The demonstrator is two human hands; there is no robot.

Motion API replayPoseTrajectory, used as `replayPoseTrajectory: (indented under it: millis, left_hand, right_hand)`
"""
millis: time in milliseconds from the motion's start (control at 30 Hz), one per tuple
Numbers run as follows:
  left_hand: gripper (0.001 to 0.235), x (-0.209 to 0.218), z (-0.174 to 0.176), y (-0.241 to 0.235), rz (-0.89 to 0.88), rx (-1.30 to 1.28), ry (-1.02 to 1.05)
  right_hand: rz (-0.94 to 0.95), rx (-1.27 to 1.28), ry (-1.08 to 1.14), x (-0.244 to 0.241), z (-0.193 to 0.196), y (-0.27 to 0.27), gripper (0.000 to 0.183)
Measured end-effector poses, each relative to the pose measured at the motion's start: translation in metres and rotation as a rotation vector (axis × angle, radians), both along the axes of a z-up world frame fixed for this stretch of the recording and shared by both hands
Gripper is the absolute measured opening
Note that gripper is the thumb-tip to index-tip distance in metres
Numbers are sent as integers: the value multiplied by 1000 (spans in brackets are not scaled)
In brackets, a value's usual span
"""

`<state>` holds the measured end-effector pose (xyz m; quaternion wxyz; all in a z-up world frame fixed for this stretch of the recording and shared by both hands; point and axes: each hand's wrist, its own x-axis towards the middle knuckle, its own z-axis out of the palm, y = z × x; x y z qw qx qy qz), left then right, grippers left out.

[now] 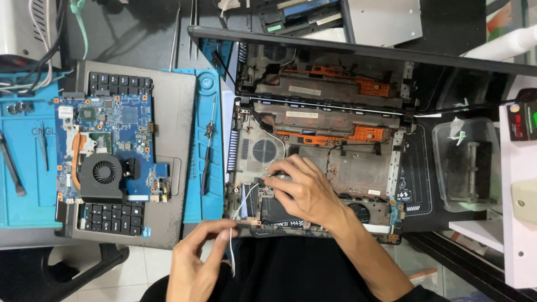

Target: The person works on a partially disassembled laptop on a repair bench, disconnecting internal cables and unfastening components by hand. They lift out the cooling fan and heat sink assembly, then lift the blue motherboard out of the laptop chassis and hold it over the case.

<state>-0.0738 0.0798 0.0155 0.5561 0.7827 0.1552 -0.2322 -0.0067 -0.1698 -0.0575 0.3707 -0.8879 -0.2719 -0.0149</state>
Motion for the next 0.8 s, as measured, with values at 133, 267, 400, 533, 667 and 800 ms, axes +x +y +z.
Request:
replayPoseTrajectory:
  millis: [133, 267, 400, 533, 667, 800]
  left_hand:
    - [28, -16, -13, 13, 136, 4, 143]
    - [27, -15, -12, 2, 92, 123, 132]
    - [32, -16, -14, -27, -158, 357, 271]
    - [38, -16, -8, -56, -237, 356, 271]
    - [37, -23, -13, -72, -275, 394, 183]
    - [29, -28, -24, -76, -262, 434, 52]
  right_hand:
    - [4, -2, 8, 2, 4, 0, 21]
    - [3, 8, 18, 1, 3, 1, 19]
    - [8, 36, -5, 3, 3, 0, 18]
    - [-2, 23, 9, 5, 13, 0, 19]
    - [-2, 20, 10, 3, 10, 1, 19]
    - [-13, 21, 7, 3, 9, 2, 17]
